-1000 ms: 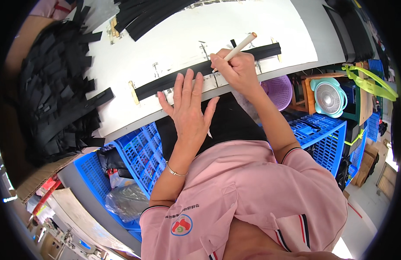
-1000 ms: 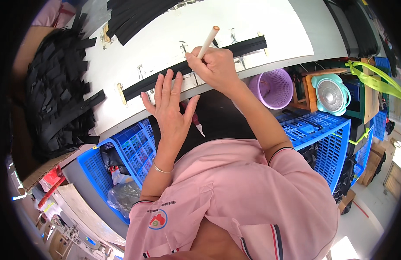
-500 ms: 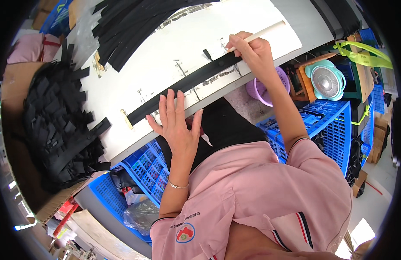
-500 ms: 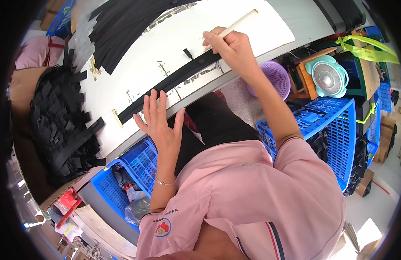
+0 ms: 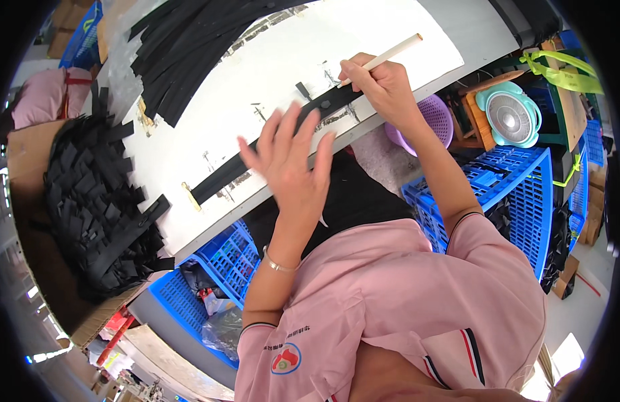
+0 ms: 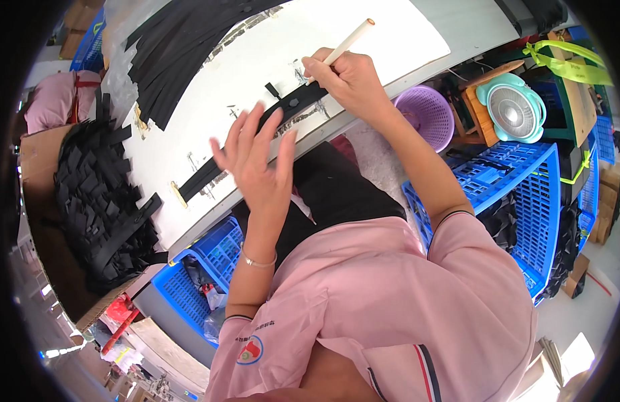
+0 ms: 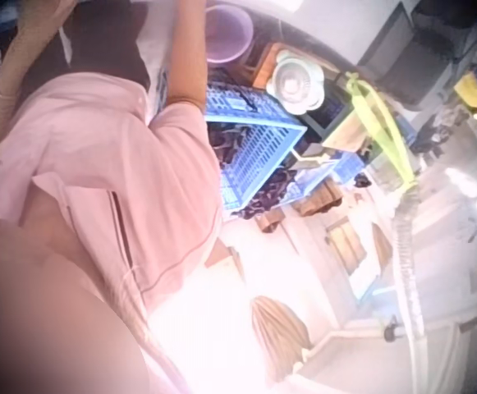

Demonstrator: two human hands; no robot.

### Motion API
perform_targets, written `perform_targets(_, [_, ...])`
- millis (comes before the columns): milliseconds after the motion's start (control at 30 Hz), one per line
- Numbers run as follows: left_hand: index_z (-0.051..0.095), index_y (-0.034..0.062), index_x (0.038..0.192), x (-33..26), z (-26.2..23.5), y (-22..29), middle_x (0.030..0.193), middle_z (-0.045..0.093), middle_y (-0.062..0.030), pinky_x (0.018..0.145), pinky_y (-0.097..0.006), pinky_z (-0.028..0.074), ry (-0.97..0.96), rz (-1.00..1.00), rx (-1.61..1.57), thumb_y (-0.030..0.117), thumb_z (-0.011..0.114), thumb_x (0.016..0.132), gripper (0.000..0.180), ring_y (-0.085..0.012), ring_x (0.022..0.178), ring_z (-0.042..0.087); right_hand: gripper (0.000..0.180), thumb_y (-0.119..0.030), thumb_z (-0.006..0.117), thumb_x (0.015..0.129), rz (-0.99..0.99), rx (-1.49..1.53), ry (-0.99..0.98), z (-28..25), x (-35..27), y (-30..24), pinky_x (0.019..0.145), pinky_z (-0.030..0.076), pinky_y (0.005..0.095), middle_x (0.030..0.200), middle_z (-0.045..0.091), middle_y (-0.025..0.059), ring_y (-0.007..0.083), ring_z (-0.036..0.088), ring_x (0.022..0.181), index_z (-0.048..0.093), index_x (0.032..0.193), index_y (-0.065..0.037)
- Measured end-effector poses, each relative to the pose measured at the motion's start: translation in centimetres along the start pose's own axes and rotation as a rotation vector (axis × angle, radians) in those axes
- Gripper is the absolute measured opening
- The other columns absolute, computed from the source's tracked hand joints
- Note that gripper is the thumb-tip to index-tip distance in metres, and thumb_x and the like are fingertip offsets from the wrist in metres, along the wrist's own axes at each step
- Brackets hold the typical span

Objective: Marking individual black material strips with a white marker at a workbench.

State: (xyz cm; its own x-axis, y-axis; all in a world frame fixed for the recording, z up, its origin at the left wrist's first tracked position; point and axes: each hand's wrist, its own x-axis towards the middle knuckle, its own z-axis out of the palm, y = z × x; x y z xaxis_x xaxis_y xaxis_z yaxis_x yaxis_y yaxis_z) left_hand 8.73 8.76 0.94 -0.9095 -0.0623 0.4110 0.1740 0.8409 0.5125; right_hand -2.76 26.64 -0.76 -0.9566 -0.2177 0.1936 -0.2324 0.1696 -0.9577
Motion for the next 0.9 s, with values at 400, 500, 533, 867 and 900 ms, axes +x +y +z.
perform_targets(400, [0.079,0.0122,0.103,2.9,4.6,0.2,0.119,0.071,-0.0006,0.119,-0.055,0.019,0.016,0.01,-0.059,0.018,0.075,0.09,0.014,-0.0243,0.121,0.057,0.026,-0.023,0.066,0.1,-0.077,-0.157,0.02,0.6,0.2,0.5,0.057,0.045,0.0275,0.068,0.065,0.0049,0.0109,0.056,0.059,0.072,0.09,0.0])
perform_targets(500, [0.079,0.0126,0.103,2.8,4.6,0.1,0.119,0.071,-0.0006,0.119,-0.054,0.018,0.022,0.011,-0.044,0.018,0.076,0.089,0.015,-0.0244,0.122,0.057,0.027,-0.022,0.067,0.101,-0.033,-0.131,0.013,0.4,-0.2,0.2,0.06,0.046,0.0263,0.072,0.067,0.0043,0.0096,0.058,0.064,0.073,0.089,0.001])
perform_targets(533, [0.079,0.0126,0.103,2.8,4.7,0.1,0.119,0.071,-0.0006,0.119,-0.054,0.018,0.021,0.011,-0.044,0.018,0.076,0.089,0.015,-0.0244,0.122,0.057,0.027,-0.021,0.066,0.101,0.002,-0.104,0.005,0.2,-0.3,0.1,0.062,0.047,0.0249,0.076,0.069,0.0039,0.008,0.059,0.069,0.073,0.089,0.002])
perform_targets(867, [0.079,0.0128,0.1,2.9,4.7,0.0,0.118,0.07,-0.0009,0.118,-0.059,0.018,0.052,-0.011,-0.071,0.016,0.078,0.086,0.014,-0.0251,0.121,0.058,0.029,-0.022,0.066,0.099,-0.121,-0.136,-0.09,0.0,0.0,0.1,0.055,0.044,0.0298,0.062,0.062,0.0063,0.0148,0.059,0.056,0.069,0.08,0.0])
perform_targets(900, [0.08,0.0147,0.102,2.9,4.5,-0.2,0.119,0.071,0.0013,0.118,-0.058,0.019,0.048,-0.024,-0.054,0.019,0.078,0.087,0.015,-0.0244,0.121,0.058,0.029,-0.023,0.066,0.099,-0.111,-0.183,-0.086,0.3,0.0,0.0,0.055,0.045,0.0301,0.063,0.063,0.0064,0.0148,0.06,0.057,0.069,0.08,-0.001])
